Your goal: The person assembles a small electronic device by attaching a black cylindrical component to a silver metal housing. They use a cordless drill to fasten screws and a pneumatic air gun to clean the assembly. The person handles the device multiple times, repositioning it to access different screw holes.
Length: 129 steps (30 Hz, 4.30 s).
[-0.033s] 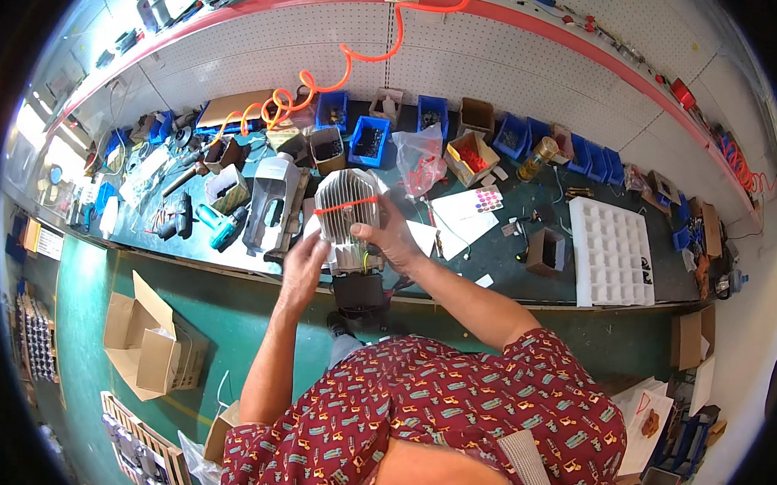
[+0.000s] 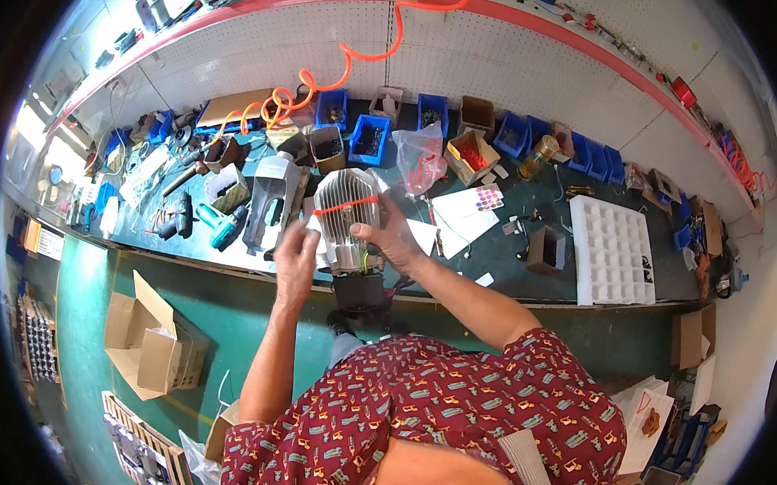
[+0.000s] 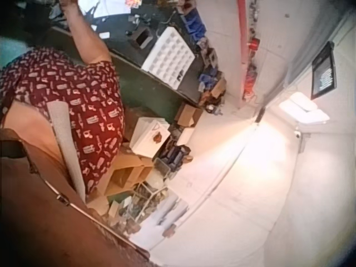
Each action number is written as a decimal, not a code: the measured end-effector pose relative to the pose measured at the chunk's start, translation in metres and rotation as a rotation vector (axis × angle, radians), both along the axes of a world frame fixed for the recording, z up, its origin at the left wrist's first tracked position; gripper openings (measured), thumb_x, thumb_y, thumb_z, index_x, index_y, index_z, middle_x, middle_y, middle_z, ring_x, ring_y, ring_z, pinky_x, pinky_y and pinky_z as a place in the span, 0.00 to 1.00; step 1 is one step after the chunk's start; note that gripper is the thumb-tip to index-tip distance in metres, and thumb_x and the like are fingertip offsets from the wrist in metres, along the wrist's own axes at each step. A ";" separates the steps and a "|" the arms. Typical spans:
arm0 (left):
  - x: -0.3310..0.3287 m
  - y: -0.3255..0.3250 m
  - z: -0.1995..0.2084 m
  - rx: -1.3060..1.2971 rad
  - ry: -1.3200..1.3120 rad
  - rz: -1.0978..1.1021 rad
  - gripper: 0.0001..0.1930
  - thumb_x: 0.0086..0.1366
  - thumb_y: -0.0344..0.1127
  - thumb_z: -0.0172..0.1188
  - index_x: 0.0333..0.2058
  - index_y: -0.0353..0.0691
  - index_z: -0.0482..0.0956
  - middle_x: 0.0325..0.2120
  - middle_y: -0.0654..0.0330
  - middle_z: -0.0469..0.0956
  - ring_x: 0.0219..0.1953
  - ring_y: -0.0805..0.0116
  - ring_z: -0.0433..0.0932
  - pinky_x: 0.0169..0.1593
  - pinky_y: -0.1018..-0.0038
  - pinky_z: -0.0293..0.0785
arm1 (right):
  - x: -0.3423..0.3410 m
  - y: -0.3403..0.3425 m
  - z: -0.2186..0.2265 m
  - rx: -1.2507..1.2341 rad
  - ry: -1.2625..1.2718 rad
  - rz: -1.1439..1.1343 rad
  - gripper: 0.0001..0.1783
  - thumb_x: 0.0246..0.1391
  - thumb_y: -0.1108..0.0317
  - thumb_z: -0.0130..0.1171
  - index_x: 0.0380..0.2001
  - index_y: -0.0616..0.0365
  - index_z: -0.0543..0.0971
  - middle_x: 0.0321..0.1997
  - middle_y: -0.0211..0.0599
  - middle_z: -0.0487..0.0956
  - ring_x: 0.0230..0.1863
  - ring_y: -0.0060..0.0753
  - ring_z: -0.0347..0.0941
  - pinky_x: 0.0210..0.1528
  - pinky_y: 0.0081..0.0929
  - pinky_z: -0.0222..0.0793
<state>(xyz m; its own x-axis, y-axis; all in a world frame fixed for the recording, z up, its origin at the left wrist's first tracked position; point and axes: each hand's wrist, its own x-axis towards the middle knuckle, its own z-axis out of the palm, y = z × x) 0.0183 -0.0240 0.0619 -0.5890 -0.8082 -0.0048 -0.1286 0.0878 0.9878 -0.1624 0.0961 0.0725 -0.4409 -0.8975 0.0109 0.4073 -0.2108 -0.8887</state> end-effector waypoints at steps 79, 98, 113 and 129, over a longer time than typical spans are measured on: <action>0.024 -0.021 -0.034 0.771 0.687 -0.248 0.51 0.61 0.76 0.42 0.67 0.34 0.59 0.57 0.41 0.71 0.54 0.45 0.76 0.53 0.48 0.78 | -0.039 -0.018 0.050 -0.283 0.712 0.171 0.08 0.57 0.73 0.66 0.39 0.64 0.83 0.41 0.38 0.83 0.41 0.23 0.79 0.44 0.23 0.76; 0.114 -0.025 -0.007 0.680 0.320 0.232 0.43 0.65 0.70 0.51 0.65 0.40 0.63 0.58 0.53 0.73 0.58 0.54 0.74 0.62 0.57 0.70 | 0.090 -0.065 -0.007 -0.084 -0.253 0.285 0.43 0.49 0.52 0.75 0.61 0.63 0.67 0.51 0.39 0.78 0.50 0.28 0.76 0.54 0.26 0.73; 0.141 -0.196 -0.045 0.472 0.026 0.043 0.22 0.62 0.42 0.61 0.51 0.37 0.71 0.37 0.61 0.76 0.35 0.69 0.78 0.38 0.72 0.78 | 0.154 -0.153 -0.050 0.221 0.834 -0.022 0.22 0.53 0.53 0.70 0.45 0.56 0.82 0.54 0.41 0.77 0.56 0.37 0.74 0.57 0.33 0.70; 0.088 -0.233 -0.059 0.016 -0.351 -0.134 0.34 0.51 0.36 0.71 0.55 0.33 0.67 0.41 0.56 0.79 0.41 0.68 0.78 0.48 0.72 0.76 | 0.109 -0.170 -0.073 0.372 0.225 0.421 0.24 0.61 0.58 0.63 0.52 0.66 0.77 0.27 0.32 0.79 0.19 0.19 0.72 0.22 0.20 0.71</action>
